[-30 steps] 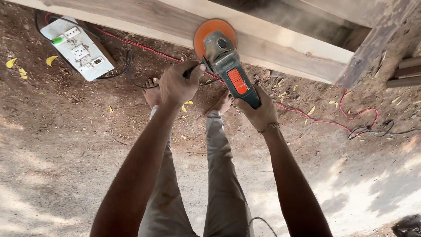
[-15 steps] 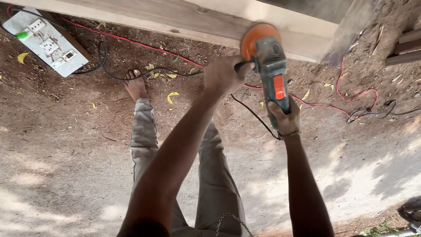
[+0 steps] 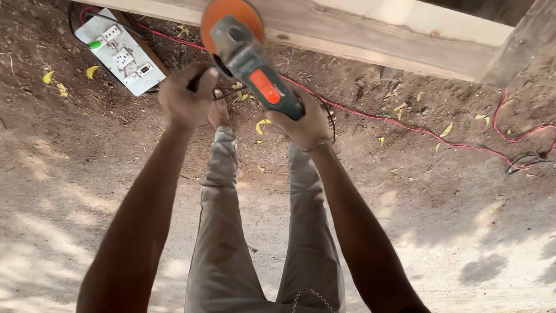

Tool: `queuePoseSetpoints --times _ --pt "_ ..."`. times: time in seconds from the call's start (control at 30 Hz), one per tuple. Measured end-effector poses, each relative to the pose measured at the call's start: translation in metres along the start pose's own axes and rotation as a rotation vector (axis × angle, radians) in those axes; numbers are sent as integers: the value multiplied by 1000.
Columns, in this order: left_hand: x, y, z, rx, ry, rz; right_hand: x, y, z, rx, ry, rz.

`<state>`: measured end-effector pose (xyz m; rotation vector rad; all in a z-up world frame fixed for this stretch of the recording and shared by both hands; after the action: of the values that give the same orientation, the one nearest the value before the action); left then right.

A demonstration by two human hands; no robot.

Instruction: The person walks to a wooden frame and uses a power sander to sand its inner and outer surfaces. They then move to a different wooden frame and sand its edges and surfaces with the power sander.

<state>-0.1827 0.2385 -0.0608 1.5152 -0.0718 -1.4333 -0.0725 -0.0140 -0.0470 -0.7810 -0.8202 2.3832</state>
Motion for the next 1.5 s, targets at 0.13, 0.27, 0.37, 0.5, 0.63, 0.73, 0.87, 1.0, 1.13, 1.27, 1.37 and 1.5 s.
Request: queuePoseSetpoints --times 0.13,0.27,0.37,0.5,0.63,0.73,0.87,1.0,1.13,1.27,1.37,1.5 --pt "-13 -42 6 -4 25 216 19 -37 -7 31 -63 109" --pt "26 -22 18 -58 30 276 -17 -7 7 -67 -15 154" --pt "53 31 31 -156 -66 107 -56 23 25 -49 41 185" --pt "93 95 39 -160 -177 154 -113 60 52 34 115 202" --pt "126 138 46 -114 -200 276 -155 83 64 10 187 220" --pt "154 161 50 -69 -186 307 -185 104 74 29 240 223" --pt "188 195 59 -52 -250 339 -220 130 87 72 273 195" --pt "217 236 62 -71 -365 188 -251 166 101 80 304 157" --pt "253 264 70 14 -357 184 -283 194 111 36 341 98" --pt "297 283 80 53 -446 123 -310 220 120 66 363 89" --pt "322 300 87 113 -439 114 -328 236 128 79 387 73" --pt "350 324 96 164 -462 176 -351 266 137 56 425 57"
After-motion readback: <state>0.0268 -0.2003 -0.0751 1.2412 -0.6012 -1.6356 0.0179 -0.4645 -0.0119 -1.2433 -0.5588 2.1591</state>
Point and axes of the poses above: each hand's wrist, its own z-axis away from the middle knuckle, its own x-axis out of the palm, y = z × x, the point moved 6 cm from there along -z, towards the middle knuckle, and after that the axes turned 1 degree about y, right-handed, at the moved point
